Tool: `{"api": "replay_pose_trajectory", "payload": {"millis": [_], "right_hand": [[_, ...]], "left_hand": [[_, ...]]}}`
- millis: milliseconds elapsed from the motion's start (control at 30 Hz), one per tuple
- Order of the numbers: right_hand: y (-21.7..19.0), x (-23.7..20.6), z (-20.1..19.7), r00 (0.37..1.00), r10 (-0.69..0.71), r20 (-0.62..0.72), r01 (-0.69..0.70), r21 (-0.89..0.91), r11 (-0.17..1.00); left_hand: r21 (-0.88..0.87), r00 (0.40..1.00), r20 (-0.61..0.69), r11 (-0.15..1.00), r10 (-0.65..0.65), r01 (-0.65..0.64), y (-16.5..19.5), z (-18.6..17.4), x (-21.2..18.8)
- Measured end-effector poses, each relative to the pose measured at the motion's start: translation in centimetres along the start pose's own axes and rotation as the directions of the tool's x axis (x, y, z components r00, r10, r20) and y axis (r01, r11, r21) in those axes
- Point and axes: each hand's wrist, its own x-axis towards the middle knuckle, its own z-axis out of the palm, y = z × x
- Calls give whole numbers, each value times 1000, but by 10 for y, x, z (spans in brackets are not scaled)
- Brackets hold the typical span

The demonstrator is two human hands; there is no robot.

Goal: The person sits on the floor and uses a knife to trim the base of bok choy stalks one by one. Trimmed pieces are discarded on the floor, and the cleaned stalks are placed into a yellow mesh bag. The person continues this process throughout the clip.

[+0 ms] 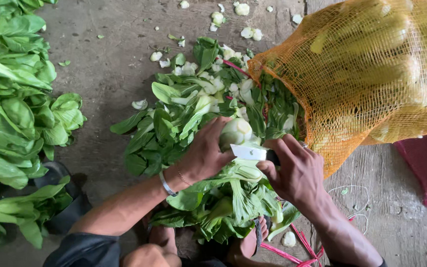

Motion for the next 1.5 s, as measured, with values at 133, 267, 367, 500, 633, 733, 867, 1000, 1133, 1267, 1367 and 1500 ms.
{"api": "replay_pose_trajectory", "payload": {"millis": [133,267,367,500,633,733,867,1000,1133,1267,1367,1500], "right_hand": [[-7,3,4,999,15,38,-15,11,1000],[-11,5,0,999,1,35,-2,11,1000],[-16,7,-1,997,4,73,-3,-15,1000],[-15,8,-2,993,16,113,-12,-36,999],[-16,4,-1,994,-42,104,41,14,999],[-18,3,-2,986,-11,168,18,-40,999],[12,16,-7,951,160,266,-148,-64,987],[62,20,-10,739,386,552,-461,-4,887],[56,0,5,855,179,487,-342,270,900],[19,-5,11,906,76,415,-307,523,795],[9,-3,17,857,196,477,-428,444,787],[37,-5,37,792,505,343,-610,502,614]], "left_hand": [[-26,991,-56,992,122,-123,-2,6,-11],[-85,994,-43,991,102,-105,-10,12,-17],[-39,996,-28,996,85,-86,-16,22,-22],[-73,997,-14,994,79,-79,-25,34,-34],[38,961,-46,962,272,-271,-42,40,-38],[-23,927,-58,928,370,-372,-55,42,-42],[-127,935,43,930,352,-344,-57,46,-56],[-170,932,46,922,359,-347,-56,41,-59],[-82,951,39,949,308,-304,-52,36,-51],[-240,909,392,939,-140,248,-25,39,-48],[-175,856,460,922,-235,347,0,35,-53],[-116,957,185,962,-225,248,-9,27,-60]]}}
